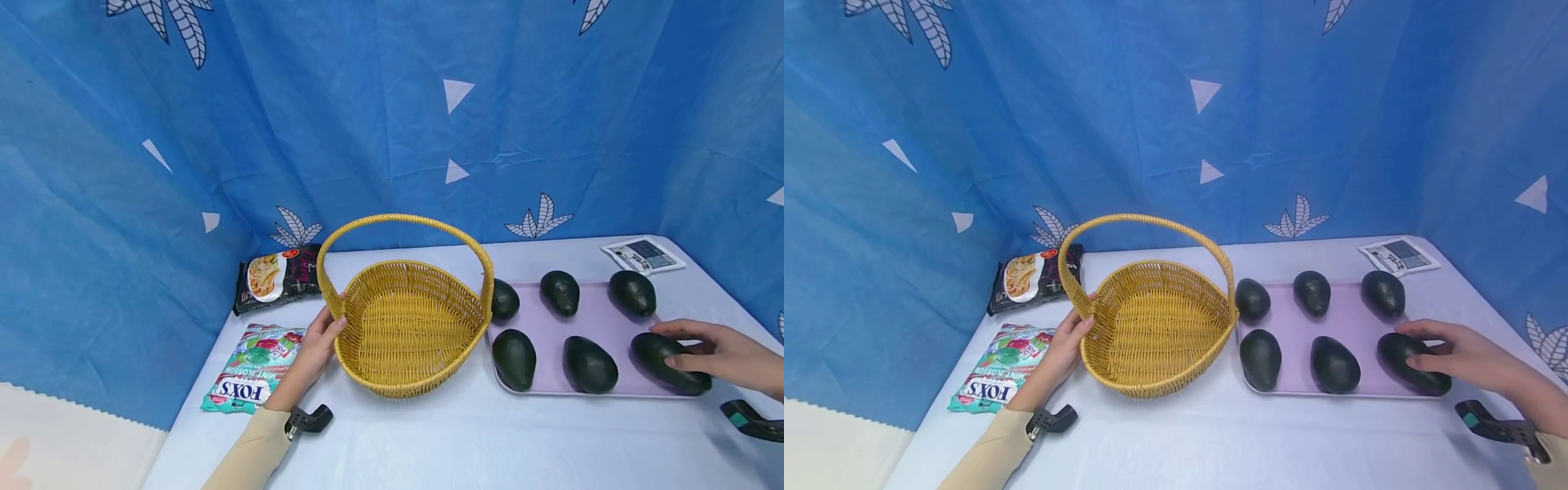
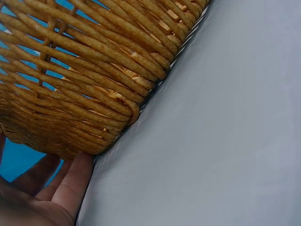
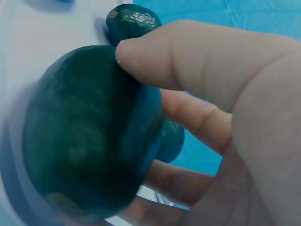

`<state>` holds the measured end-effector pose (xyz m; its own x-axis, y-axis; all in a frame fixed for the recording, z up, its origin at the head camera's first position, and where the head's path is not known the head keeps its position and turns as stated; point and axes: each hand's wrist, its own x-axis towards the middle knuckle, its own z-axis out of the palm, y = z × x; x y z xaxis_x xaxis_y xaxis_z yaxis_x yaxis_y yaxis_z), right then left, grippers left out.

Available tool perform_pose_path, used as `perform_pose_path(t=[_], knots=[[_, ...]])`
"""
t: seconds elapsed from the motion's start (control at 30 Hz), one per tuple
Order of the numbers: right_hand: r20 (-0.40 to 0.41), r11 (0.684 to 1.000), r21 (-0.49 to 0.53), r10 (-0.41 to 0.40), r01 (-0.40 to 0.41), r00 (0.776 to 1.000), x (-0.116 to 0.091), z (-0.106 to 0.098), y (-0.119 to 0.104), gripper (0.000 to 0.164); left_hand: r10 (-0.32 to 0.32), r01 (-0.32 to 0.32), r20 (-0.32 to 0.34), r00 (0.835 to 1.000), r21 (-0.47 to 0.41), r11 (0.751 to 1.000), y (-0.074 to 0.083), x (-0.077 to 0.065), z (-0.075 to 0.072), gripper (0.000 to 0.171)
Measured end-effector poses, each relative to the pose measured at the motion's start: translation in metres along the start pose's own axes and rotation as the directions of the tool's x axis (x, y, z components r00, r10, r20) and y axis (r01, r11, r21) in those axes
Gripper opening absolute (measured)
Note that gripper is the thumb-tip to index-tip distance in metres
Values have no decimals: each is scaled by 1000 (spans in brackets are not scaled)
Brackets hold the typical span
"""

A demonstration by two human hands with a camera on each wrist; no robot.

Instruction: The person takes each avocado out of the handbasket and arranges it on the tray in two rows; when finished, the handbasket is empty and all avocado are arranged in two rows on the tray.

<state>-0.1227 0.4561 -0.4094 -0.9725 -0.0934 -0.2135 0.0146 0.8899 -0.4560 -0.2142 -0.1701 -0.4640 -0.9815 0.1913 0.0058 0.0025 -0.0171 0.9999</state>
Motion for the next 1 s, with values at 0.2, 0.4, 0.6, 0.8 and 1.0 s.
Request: perform_pose_path(t=[0.2,0.4,0.6,0.8,1.0], knots=[[-20,999,0,47,-47,999,-3,1,-1,63,8,-8,20,1000,-18,1000,0,0,0,60],[-46,986,3,164,-164,985,-6,0,5,71,-12,12,7,1000,-9,1000,2,0,1,60],[-46,983,-29,180,-182,983,-6,-1,-3,77,-7,7,-2,1000,-20,1000,3,1,1,59],[-80,990,-75,117,-123,990,-4,-4,-10,75,-8,8,-1,1000,-14,1000,2,3,2,59],[-72,988,-69,133,-138,988,-2,-9,-9,76,0,0,8,1000,-7,1000,0,4,2,60]])
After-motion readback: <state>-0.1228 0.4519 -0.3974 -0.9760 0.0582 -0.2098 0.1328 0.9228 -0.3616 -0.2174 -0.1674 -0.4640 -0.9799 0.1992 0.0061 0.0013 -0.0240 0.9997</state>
